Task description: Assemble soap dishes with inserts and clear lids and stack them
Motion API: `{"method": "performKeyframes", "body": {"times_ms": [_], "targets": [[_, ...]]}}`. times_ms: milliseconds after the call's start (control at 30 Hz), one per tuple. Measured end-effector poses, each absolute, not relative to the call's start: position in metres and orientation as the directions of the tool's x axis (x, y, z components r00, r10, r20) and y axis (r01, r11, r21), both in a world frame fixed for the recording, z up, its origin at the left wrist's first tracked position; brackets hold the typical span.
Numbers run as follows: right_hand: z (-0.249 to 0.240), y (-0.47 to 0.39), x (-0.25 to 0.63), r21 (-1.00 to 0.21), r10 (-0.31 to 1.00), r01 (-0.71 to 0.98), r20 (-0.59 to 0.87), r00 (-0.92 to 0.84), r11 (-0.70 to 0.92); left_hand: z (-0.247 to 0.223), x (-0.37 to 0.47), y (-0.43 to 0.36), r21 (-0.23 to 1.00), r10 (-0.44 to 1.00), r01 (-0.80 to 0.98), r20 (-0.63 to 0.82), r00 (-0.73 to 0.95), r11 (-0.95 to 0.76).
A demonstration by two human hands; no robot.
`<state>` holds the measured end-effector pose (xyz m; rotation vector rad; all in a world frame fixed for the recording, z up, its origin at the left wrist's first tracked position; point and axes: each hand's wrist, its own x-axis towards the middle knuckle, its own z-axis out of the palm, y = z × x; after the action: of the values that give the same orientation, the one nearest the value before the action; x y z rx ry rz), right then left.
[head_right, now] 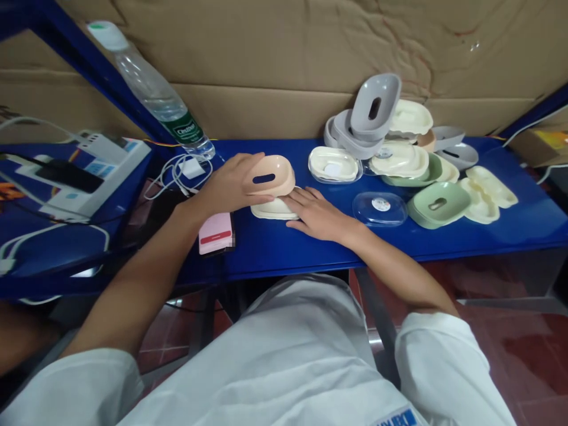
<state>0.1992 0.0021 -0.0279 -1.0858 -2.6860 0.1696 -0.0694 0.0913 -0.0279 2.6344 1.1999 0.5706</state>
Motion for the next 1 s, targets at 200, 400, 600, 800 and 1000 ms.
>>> {"method": "performKeyframes", "body": {"times_ms": [200,400,600,800,1000], "targets": [[-0.014,0.005,0.208,-0.233,0.804,0.776,0.283,-0.523,0.586,-0.033,-0.067,0.091,0.379,0.752,0.656,0.220,0.621,-0.653],[0.004,-0.003,0.212,-0.219,0.717,0.694,0.372,-0.590,0.685,-0.027,-0.056,0.077,0.402,0.668,0.601,0.037,0.744,-0.691],[-0.021,0.010,0.213,-0.254,0.645,0.595,0.215,-0.733,0.762,-0.029,-0.056,0.074,0.397,0.691,0.625,0.032,0.722,-0.672],[-0.037,0.018,0.216,-0.331,0.646,0.570,0.193,-0.739,0.752,-0.036,-0.052,0.074,0.362,0.724,0.683,-0.032,0.689,-0.634],[-0.029,0.020,0.216,-0.310,0.647,0.577,0.221,-0.729,0.756,-0.034,-0.058,0.080,0.450,0.700,0.630,-0.017,0.714,-0.632]]}}
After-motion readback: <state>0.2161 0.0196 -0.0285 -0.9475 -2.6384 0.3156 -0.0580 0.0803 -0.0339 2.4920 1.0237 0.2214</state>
